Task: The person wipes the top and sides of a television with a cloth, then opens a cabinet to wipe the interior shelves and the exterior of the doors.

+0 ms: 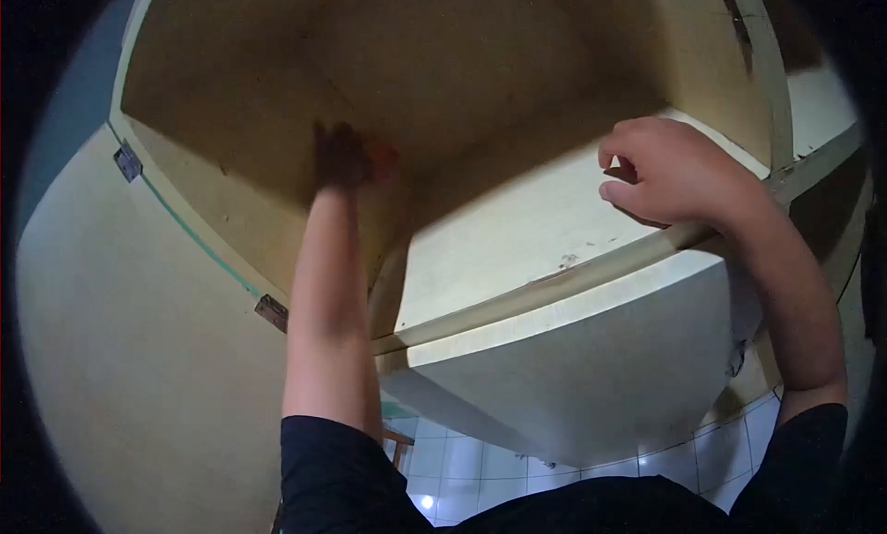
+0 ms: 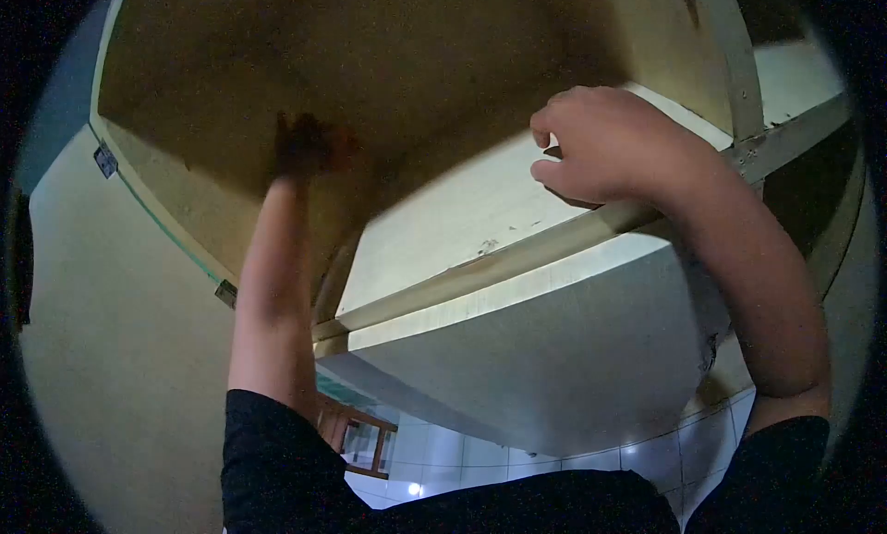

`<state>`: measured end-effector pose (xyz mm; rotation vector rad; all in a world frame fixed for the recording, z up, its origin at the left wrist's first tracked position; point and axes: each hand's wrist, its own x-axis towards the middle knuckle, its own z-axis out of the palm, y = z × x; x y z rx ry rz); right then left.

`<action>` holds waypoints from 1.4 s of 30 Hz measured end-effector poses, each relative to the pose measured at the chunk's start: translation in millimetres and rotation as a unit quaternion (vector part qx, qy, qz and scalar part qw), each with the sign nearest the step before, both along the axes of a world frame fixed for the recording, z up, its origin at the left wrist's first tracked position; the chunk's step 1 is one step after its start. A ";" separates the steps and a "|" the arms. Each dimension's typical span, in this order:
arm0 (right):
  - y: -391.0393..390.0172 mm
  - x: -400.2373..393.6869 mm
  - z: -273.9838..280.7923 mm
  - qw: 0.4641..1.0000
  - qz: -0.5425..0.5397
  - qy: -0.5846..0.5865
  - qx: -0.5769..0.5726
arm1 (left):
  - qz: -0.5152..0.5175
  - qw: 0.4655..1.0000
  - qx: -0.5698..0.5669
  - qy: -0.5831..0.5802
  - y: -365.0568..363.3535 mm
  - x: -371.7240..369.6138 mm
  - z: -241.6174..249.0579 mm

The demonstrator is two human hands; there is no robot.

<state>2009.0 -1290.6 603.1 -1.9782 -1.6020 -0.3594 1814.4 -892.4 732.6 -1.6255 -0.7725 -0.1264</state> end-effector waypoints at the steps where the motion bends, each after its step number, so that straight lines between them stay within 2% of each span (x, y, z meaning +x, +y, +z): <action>1: 0.1 0.9 -0.1 1.000 -0.003 0.003 -0.003 | -0.006 1.000 -0.007 -0.025 -15.7 -2.7 15.0; 2: -0.7 0.7 -0.6 1.000 0.006 0.001 0.008 | -0.013 0.998 -0.014 -0.052 -32.3 -6.3 31.4; 4: 0.0 -1.2 3.4 1.000 -0.007 -0.001 -0.020 | 0.035 0.998 0.008 -0.058 -109.7 -12.9 56.1; 5: 0.2 -0.8 1.1 1.000 0.002 -0.004 0.002 | 0.047 0.996 0.034 -0.066 -121.5 -21.0 71.1; 7: 0.8 -2.3 2.6 1.000 0.003 0.016 -0.007 | 0.071 0.991 0.005 -0.115 -93.8 -38.0 121.5; 9: 2.8 -1.2 0.8 1.000 0.009 0.000 -0.003 | 0.043 0.985 0.025 -0.166 -104.5 -57.4 135.9; 10: 2.7 -1.2 1.6 1.000 0.013 0.000 -0.006 | 0.004 0.979 0.100 -0.176 -114.2 -70.4 134.2; 11: 3.0 -0.7 2.3 1.000 0.020 0.006 -0.010 | -0.081 0.980 0.121 -0.135 -103.6 -88.5 142.4; 12: 3.3 -0.7 1.9 1.000 0.024 0.001 -0.009 | -0.141 0.954 0.007 -0.265 -120.3 -93.1 138.9; 14: 5.2 -2.2 0.5 1.000 0.020 -0.014 -0.005 | -0.011 0.975 0.102 -0.195 -157.3 -98.2 137.0; 17: 3.6 -7.1 3.1 1.000 0.024 -0.002 -0.005 | 0.061 0.982 0.120 -0.135 -172.8 -110.1 149.9; 20: -0.7 -9.0 6.5 1.000 0.027 -0.005 0.000 | 0.118 0.964 0.159 -0.180 -192.9 -116.7 154.5; 25: -0.2 -2.9 2.3 0.999 0.038 -0.032 0.020 | -0.012 0.934 0.300 -0.194 -168.1 -128.3 140.7; 29: -3.0 -2.0 0.7 0.998 0.031 -0.042 0.022 | 0.077 0.960 0.211 -0.169 -175.1 -109.5 106.8; 31: -4.5 -5.5 3.0 0.999 0.034 -0.033 0.024 | 0.065 0.967 0.177 -0.173 -169.8 -108.0 101.5; 35: -3.4 -4.7 3.4 0.999 0.034 -0.032 0.017 | 0.076 0.965 0.205 -0.144 -179.7 -116.6 117.9; 37: -3.7 -4.0 2.6 0.999 0.042 -0.027 0.017 | -0.016 0.936 0.315 -0.157 -173.7 -128.7 136.3; 38: -3.1 -4.1 2.9 0.999 0.033 -0.026 0.009 | -0.039 0.897 0.414 -0.152 -159.6 -136.1 155.1; 40: -3.4 -4.2 2.4 0.999 0.041 -0.025 0.019 | -0.114 0.899 0.353 -0.232 -191.2 -135.7 160.1; 41: -2.8 -4.2 2.2 0.999 0.038 -0.029 0.020 | -0.104 0.897 0.371 -0.219 -181.5 -141.5 175.4; 42: -3.3 -5.2 3.6 0.999 0.034 -0.023 0.008 | -0.186 0.874 0.380 -0.240 -176.7 -140.6 178.0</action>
